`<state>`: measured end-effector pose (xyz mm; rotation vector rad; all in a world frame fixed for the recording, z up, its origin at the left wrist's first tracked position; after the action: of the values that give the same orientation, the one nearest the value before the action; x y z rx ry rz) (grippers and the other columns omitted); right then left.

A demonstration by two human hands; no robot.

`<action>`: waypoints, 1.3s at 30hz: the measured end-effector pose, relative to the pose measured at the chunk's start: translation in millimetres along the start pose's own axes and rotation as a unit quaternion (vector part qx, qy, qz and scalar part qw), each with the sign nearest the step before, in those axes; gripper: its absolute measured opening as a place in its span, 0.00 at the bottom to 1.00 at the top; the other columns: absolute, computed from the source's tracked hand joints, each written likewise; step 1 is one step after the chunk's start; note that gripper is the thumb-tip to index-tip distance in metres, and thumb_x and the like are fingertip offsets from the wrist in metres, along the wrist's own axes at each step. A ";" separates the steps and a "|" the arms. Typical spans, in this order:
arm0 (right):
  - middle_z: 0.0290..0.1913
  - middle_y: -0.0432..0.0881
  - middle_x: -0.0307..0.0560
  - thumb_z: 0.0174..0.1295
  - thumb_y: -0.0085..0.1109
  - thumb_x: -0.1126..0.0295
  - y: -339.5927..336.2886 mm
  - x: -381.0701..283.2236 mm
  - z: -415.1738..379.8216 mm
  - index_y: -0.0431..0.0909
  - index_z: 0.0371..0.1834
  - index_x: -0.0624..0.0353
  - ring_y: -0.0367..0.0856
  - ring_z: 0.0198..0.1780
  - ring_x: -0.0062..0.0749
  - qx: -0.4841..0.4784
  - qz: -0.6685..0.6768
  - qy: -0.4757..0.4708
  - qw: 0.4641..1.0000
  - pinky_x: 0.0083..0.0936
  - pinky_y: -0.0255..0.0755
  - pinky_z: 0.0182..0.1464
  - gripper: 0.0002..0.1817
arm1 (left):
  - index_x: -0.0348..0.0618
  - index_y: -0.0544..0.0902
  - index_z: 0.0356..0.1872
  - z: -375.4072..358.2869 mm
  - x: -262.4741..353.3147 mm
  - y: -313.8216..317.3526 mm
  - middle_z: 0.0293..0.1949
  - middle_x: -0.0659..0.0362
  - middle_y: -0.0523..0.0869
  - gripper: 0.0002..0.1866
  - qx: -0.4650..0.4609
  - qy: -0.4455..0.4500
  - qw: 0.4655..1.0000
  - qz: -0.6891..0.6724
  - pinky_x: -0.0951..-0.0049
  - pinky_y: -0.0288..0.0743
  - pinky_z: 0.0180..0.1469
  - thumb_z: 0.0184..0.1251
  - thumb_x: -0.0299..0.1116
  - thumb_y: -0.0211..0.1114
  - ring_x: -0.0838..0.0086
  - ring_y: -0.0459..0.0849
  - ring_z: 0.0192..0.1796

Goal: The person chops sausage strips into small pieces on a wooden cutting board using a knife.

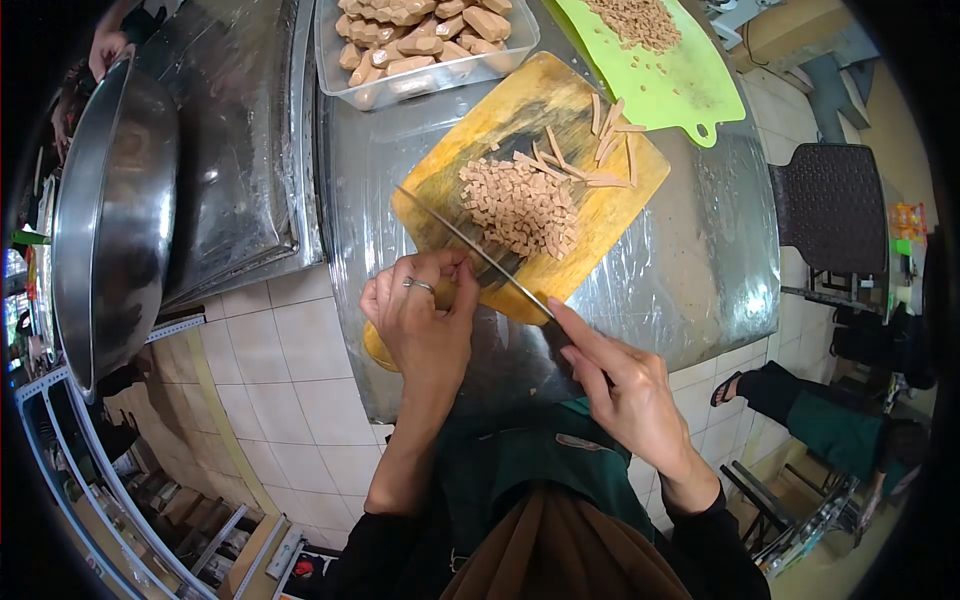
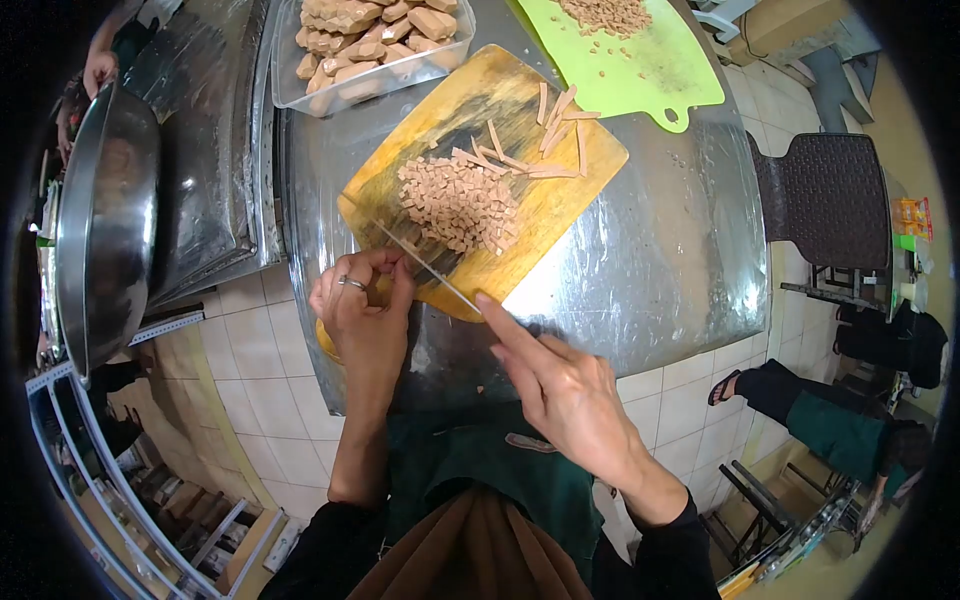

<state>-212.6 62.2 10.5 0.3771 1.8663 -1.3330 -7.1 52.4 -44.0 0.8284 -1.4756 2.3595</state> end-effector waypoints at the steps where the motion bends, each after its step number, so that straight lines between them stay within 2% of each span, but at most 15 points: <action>1: 0.24 0.81 0.53 0.70 0.63 0.76 0.5 -0.2 -3.9 0.71 0.79 0.46 0.83 0.23 0.51 -0.001 -0.008 0.000 1.000 0.45 0.78 0.30 0.32 | 0.50 0.87 0.37 0.2 -0.2 0.4 0.38 0.67 0.88 0.08 -0.003 -0.001 1.000 0.000 0.63 0.65 0.57 0.60 0.30 0.78 0.71 0.83 0.45; 10: 0.26 0.82 0.54 0.70 0.64 0.76 12.8 0.2 6.0 0.71 0.79 0.45 0.83 0.23 0.49 0.032 -0.072 -0.018 0.997 0.44 0.79 0.30 0.33 | 0.51 0.89 0.41 -1.1 1.3 -2.1 0.39 0.67 0.88 0.08 0.002 0.007 1.000 -0.003 0.64 0.65 0.58 0.62 0.30 0.77 0.72 0.83 0.47; 13: 0.27 0.83 0.55 0.70 0.64 0.76 9.0 3.2 12.7 0.71 0.79 0.45 0.83 0.24 0.49 0.045 -0.058 -0.036 0.997 0.45 0.79 0.31 0.33 | 0.51 0.90 0.43 -3.7 5.5 -7.3 0.40 0.65 0.88 0.08 -0.006 0.010 1.000 0.010 0.63 0.65 0.60 0.64 0.31 0.76 0.70 0.83 0.48; 16: 0.26 0.83 0.55 0.70 0.63 0.77 3.5 2.4 9.5 0.72 0.78 0.47 0.84 0.24 0.50 0.023 -0.030 -0.035 0.999 0.44 0.78 0.31 0.33 | 0.47 0.90 0.44 -4.9 5.8 -9.8 0.42 0.59 0.90 0.09 -0.010 0.002 1.000 -0.010 0.62 0.66 0.62 0.64 0.29 0.76 0.65 0.85 0.49; 22: 0.25 0.82 0.55 0.70 0.63 0.77 -0.3 -0.3 -9.7 0.73 0.78 0.49 0.83 0.24 0.49 -0.005 -0.016 -0.006 1.000 0.41 0.78 0.30 0.31 | 0.47 0.89 0.43 -3.9 1.9 -8.0 0.42 0.60 0.88 0.09 -0.020 -0.041 0.995 -0.092 0.63 0.73 0.54 0.64 0.25 0.75 0.64 0.83 0.48; 28: 0.25 0.83 0.55 0.70 0.64 0.76 1.4 1.6 -12.9 0.73 0.77 0.48 0.83 0.24 0.49 -0.002 -0.034 -0.017 0.999 0.41 0.79 0.30 0.31 | 0.44 0.89 0.43 -2.8 -1.2 -7.8 0.40 0.58 0.88 0.09 -0.022 -0.034 0.993 -0.109 0.63 0.76 0.49 0.63 0.22 0.75 0.61 0.82 0.46; 33: 0.27 0.84 0.56 0.69 0.64 0.77 5.3 -2.9 3.4 0.73 0.77 0.48 0.85 0.25 0.50 -0.012 -0.069 -0.005 0.998 0.42 0.79 0.30 0.32 | 0.44 0.89 0.42 -2.0 3.4 -10.4 0.40 0.58 0.87 0.08 -0.026 -0.042 0.994 -0.102 0.62 0.75 0.52 0.63 0.22 0.74 0.61 0.83 0.47; 36: 0.27 0.84 0.56 0.69 0.63 0.78 5.3 4.9 8.6 0.73 0.77 0.49 0.84 0.25 0.50 0.033 -0.042 -0.035 0.998 0.41 0.79 0.30 0.32 | 0.43 0.88 0.43 -2.5 5.4 -11.6 0.40 0.57 0.87 0.08 -0.019 -0.034 0.995 -0.091 0.60 0.74 0.55 0.64 0.21 0.74 0.61 0.83 0.46; 39: 0.27 0.83 0.56 0.70 0.63 0.78 3.4 4.8 1.9 0.72 0.78 0.49 0.85 0.25 0.50 0.011 0.014 -0.026 1.000 0.41 0.79 0.30 0.32 | 0.43 0.87 0.43 -2.1 1.5 -10.9 0.39 0.57 0.88 0.08 -0.016 -0.016 0.994 -0.106 0.58 0.74 0.59 0.64 0.22 0.74 0.61 0.84 0.45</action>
<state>-212.7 60.9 4.5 0.3756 1.7984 -1.3344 -3.8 59.2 -35.7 0.9689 -1.3593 2.1726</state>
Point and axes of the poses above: each hand's wrist, its own z-axis towards the middle knuckle, its own y-axis out of the palm, x = y × z, the point moved 3 cm from there along z, towards the middle knuckle
